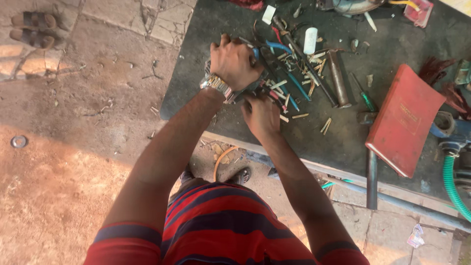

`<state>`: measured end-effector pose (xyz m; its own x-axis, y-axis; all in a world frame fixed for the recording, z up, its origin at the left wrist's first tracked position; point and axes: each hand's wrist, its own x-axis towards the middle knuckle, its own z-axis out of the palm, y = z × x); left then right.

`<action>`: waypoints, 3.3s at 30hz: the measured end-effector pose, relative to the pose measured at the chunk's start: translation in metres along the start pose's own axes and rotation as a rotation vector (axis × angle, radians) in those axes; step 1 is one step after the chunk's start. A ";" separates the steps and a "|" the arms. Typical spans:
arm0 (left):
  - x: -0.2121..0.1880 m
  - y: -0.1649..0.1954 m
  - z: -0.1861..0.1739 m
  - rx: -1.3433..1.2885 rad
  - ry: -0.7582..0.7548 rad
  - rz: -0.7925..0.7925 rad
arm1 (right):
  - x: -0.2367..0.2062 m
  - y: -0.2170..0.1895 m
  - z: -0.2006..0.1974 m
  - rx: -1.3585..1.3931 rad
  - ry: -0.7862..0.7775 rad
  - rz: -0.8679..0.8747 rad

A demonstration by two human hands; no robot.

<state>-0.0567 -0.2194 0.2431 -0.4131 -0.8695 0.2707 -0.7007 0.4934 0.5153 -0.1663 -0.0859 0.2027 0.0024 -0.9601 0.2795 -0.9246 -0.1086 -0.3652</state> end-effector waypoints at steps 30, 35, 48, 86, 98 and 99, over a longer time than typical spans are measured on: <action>0.008 -0.008 0.010 0.056 -0.046 -0.032 | -0.013 0.016 -0.009 0.119 0.068 0.040; 0.011 -0.005 0.020 0.094 0.134 0.054 | -0.005 0.039 -0.013 0.179 0.124 0.074; -0.016 0.014 0.004 0.010 -0.131 -0.014 | 0.005 0.060 -0.019 0.586 0.511 0.087; -0.063 -0.036 0.020 -0.131 0.214 0.077 | 0.011 0.044 0.049 0.999 0.337 0.327; -0.064 -0.032 0.010 -0.143 0.191 0.147 | 0.001 0.057 0.052 1.004 0.425 0.389; -0.063 -0.032 0.010 -0.142 0.199 0.160 | 0.001 0.066 0.046 1.131 0.376 0.508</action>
<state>-0.0138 -0.1802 0.2015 -0.3803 -0.7750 0.5046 -0.5412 0.6290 0.5581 -0.2099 -0.1059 0.1384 -0.5288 -0.8472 0.0522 0.0429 -0.0882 -0.9952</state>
